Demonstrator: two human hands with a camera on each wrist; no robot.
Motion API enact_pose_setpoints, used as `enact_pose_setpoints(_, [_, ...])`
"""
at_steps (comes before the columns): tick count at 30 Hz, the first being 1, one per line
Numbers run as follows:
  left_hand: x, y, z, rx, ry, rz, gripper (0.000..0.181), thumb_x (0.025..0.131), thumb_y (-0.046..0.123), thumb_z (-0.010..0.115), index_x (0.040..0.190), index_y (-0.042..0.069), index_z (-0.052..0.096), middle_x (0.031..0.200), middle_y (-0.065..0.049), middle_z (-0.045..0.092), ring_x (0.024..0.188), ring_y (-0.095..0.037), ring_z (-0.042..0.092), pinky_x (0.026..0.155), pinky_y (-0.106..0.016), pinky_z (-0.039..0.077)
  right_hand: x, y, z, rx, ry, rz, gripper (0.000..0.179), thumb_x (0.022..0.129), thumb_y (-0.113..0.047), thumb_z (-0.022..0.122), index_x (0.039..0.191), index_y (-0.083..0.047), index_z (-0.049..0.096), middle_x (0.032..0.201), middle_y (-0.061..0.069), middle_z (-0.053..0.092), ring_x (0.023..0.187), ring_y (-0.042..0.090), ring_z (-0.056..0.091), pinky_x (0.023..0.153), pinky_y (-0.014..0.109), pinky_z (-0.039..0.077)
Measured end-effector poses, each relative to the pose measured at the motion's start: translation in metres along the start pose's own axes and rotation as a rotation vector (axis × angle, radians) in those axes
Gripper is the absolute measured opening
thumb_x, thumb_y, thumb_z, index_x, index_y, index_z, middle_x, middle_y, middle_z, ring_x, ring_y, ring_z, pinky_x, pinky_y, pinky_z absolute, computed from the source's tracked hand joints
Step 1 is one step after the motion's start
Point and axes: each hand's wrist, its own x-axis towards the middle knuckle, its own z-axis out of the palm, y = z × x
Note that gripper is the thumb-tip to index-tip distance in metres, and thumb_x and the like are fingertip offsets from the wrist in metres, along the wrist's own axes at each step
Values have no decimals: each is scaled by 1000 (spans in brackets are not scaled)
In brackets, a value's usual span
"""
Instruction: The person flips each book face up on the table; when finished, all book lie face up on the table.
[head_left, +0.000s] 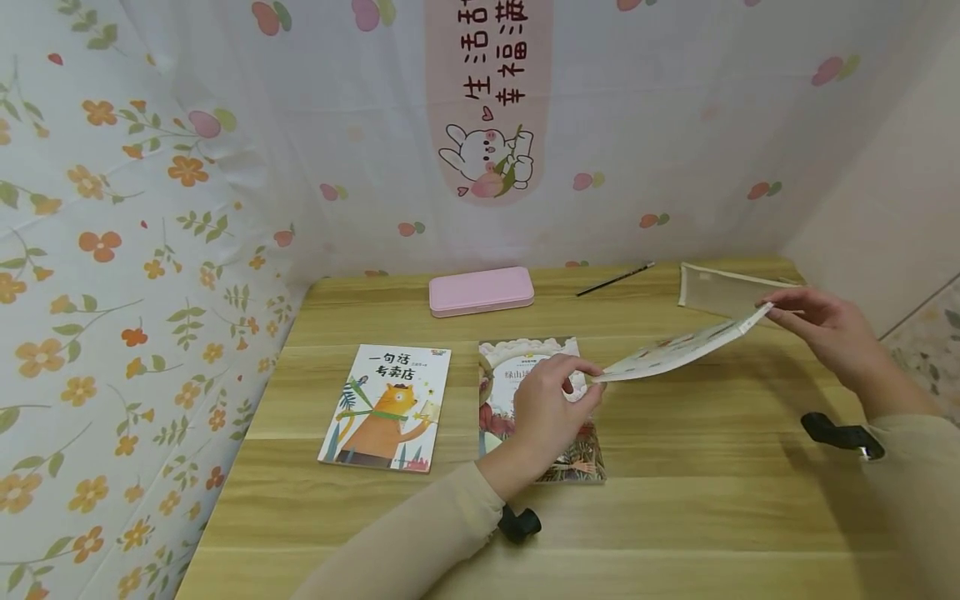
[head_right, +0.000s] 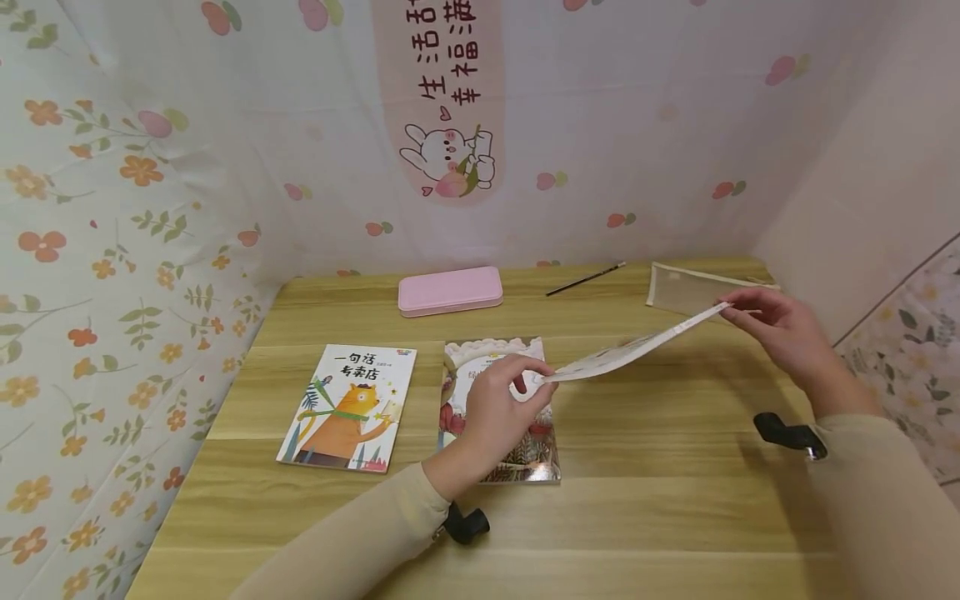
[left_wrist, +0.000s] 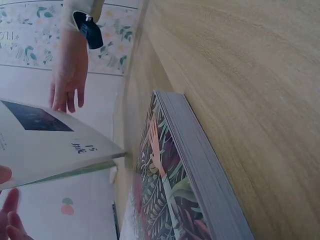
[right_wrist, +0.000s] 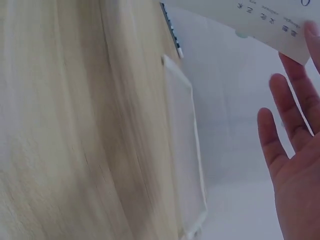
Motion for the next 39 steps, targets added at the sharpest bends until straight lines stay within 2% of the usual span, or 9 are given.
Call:
enact_pose_setpoints(3, [0, -1, 1, -7, 31, 10, 10, 91, 26, 79, 101, 26, 77, 101, 12, 73, 74, -7, 55, 59, -14, 36, -3, -2, 1, -41, 38, 49, 22, 101, -4, 63, 122, -4, 68, 107, -27, 68, 97, -9, 63, 81, 5, 46])
enact_pose_setpoints(7, [-1, -2, 3, -34, 50, 9, 12, 91, 25, 80, 101, 24, 76, 98, 12, 74, 75, -9, 56, 61, -14, 36, -4, -5, 0, -83, 50, 105, 22, 103, -13, 63, 124, -6, 66, 105, -27, 65, 94, -7, 59, 78, 5, 45])
enact_pose_setpoints(12, [-2, 0, 4, -36, 54, -11, 15, 90, 24, 81, 103, 22, 74, 96, 11, 74, 79, -14, 56, 63, -14, 37, -2, -7, -2, -129, 58, 159, 30, 103, -24, 64, 128, -6, 66, 105, -29, 63, 95, -6, 57, 77, 6, 41])
enact_pose_setpoints(18, [-2, 0, 8, -38, 37, -48, 25, 89, 23, 81, 111, 23, 70, 97, 14, 73, 84, -13, 56, 64, -15, 38, -3, -5, 1, -143, 74, 182, 31, 101, -25, 67, 126, -6, 67, 100, -33, 64, 92, -9, 58, 74, 7, 44])
enact_pose_setpoints(22, [-2, -1, 10, -47, 1, -36, 23, 90, 20, 79, 110, 26, 70, 98, 15, 72, 83, -15, 56, 62, -16, 38, -3, 0, 3, -193, 32, 182, 32, 103, -26, 65, 129, -9, 63, 103, -34, 60, 91, -10, 56, 73, 8, 44])
enact_pose_setpoints(25, [-3, -2, 14, -27, -38, -36, 19, 90, 20, 78, 106, 28, 73, 97, 15, 72, 85, -15, 57, 63, -15, 38, -3, 4, 4, -205, -21, 145, 30, 104, -21, 63, 131, -8, 60, 104, -32, 60, 91, -8, 57, 74, 8, 45])
enact_pose_setpoints(28, [-5, -3, 16, -13, -92, -87, 17, 89, 23, 79, 104, 29, 76, 95, 15, 72, 89, -17, 60, 61, -16, 37, -5, 9, 4, -196, -68, 118, 30, 104, -14, 62, 131, -4, 59, 105, -28, 63, 90, -6, 59, 75, 9, 47])
enact_pose_setpoints(34, [-8, -11, 19, 9, -176, -227, 17, 85, 29, 84, 102, 33, 80, 87, 18, 75, 91, -17, 63, 58, -19, 36, -14, 20, 4, -290, -175, 140, 33, 105, -21, 62, 135, -7, 59, 108, -31, 59, 93, -9, 57, 74, 11, 49])
enact_pose_setpoints(39, [-10, -15, 22, 25, -250, -252, 16, 84, 32, 85, 99, 34, 80, 80, 23, 72, 83, -4, 60, 57, -19, 37, -19, 34, 7, -294, -198, 94, 28, 103, -14, 63, 129, -4, 63, 110, -31, 59, 91, -5, 58, 72, 16, 50])
